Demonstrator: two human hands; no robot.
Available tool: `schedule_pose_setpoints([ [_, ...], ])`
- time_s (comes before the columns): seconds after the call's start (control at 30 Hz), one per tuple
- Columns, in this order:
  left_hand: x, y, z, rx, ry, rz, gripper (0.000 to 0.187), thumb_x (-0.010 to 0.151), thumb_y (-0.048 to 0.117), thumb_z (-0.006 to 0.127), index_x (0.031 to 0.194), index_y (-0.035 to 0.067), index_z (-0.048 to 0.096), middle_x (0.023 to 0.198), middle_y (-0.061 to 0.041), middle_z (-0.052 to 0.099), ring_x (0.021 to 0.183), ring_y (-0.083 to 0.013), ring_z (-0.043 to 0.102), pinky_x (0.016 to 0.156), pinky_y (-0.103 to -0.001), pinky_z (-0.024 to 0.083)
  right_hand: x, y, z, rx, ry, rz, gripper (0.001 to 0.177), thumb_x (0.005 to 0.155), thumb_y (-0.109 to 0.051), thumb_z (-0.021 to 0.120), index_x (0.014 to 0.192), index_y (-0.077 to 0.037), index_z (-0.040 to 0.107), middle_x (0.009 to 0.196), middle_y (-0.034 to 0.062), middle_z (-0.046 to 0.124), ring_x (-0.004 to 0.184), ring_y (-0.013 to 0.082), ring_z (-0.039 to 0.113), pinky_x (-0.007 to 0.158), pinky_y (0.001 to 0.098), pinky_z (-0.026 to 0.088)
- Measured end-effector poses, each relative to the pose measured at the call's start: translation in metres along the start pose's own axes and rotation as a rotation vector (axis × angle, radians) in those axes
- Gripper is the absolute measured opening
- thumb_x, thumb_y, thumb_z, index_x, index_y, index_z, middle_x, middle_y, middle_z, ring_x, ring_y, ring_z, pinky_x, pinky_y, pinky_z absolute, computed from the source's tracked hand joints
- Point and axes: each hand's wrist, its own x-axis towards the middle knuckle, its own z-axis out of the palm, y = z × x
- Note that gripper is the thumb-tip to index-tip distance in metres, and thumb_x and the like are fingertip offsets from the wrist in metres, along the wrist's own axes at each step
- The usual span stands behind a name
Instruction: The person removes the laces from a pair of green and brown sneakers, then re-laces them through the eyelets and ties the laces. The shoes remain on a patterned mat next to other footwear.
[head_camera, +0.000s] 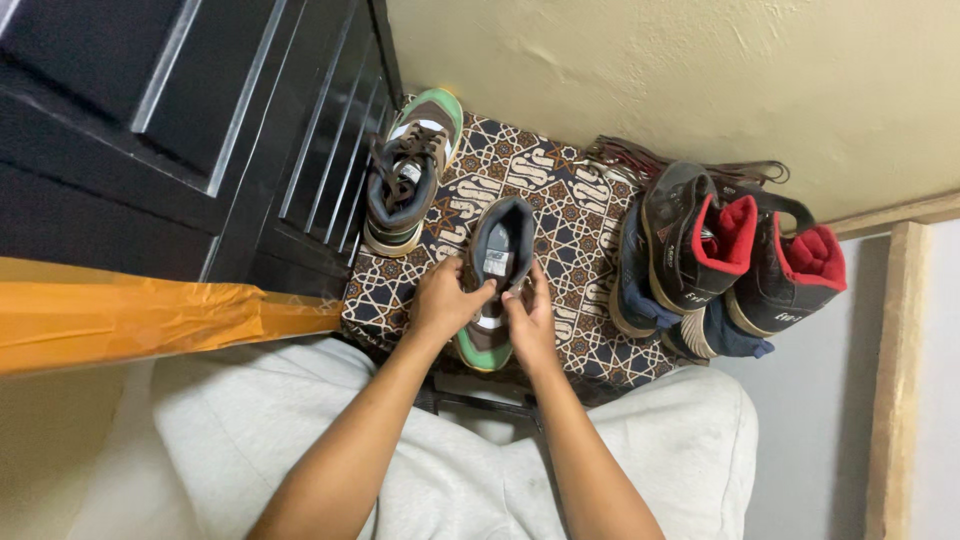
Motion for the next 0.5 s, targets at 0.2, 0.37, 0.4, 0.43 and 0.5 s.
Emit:
schedule_pose_setpoints([
  [0.2,-0.002,-0.003,0.007,0.067,-0.008,0.024,0.055,0.074,0.042,0.084,0.109,0.001,0.07,0.105,-0.018,0.074,0.101,-0.0345,0.07,0.09,-0.042,0.054,0.002,0.004,-0.001,-0.046,0.032,0.039,0.073,0.094,-0.003,0.056,0.159,-0.002,0.022,0.143,0.0177,0.055,0.124,0.0227,0.057,0.102,0.033,0.046],
  [0.37,-0.003,-0.001,0.011,0.089,-0.003,0.032,0.074,0.074,0.043,0.085,0.128,-0.001,0.057,0.125,-0.021,0.06,0.117,-0.0377,0.061,0.097,-0.044,0.05,0.008,0.001,-0.01,0.009,0.098,0.102,0.059,0.099,-0.017,0.055,0.153,0.002,0.038,0.141,0.0183,0.059,0.124,0.0213,0.059,0.105,0.0322,0.046],
  [0.4,-0.004,0.001,0.013,0.087,0.013,0.043,0.076,0.075,0.041,0.084,0.132,0.0,0.055,0.13,-0.022,0.057,0.119,-0.039,0.059,0.099,-0.045,0.049,0.009,0.0,-0.013,0.003,0.117,0.12,0.058,0.1,-0.02,0.054,0.152,0.002,0.042,0.14,0.0185,0.06,0.122,0.0216,0.059,0.104,0.0326,0.047],
  [0.43,-0.005,0.002,0.015,0.085,0.03,0.054,0.078,0.075,0.039,0.083,0.135,0.0,0.053,0.134,-0.023,0.053,0.121,-0.0403,0.057,0.1,-0.046,0.048,0.011,0.0,-0.015,0.023,0.123,0.132,0.058,0.1,-0.022,0.055,0.152,0.002,0.042,0.141,0.0186,0.06,0.123,0.0219,0.059,0.105,0.0334,0.046],
  [0.5,-0.007,0.007,0.018,0.039,0.076,0.115,0.078,0.077,0.036,0.082,0.137,0.0,0.05,0.136,-0.023,0.051,0.124,-0.041,0.055,0.103,-0.047,0.046,0.016,0.0,-0.019,0.063,0.133,0.155,0.058,0.101,-0.025,0.055,0.151,0.002,0.043,0.143,0.0188,0.058,0.124,0.0226,0.057,0.107,0.0349,0.045],
])
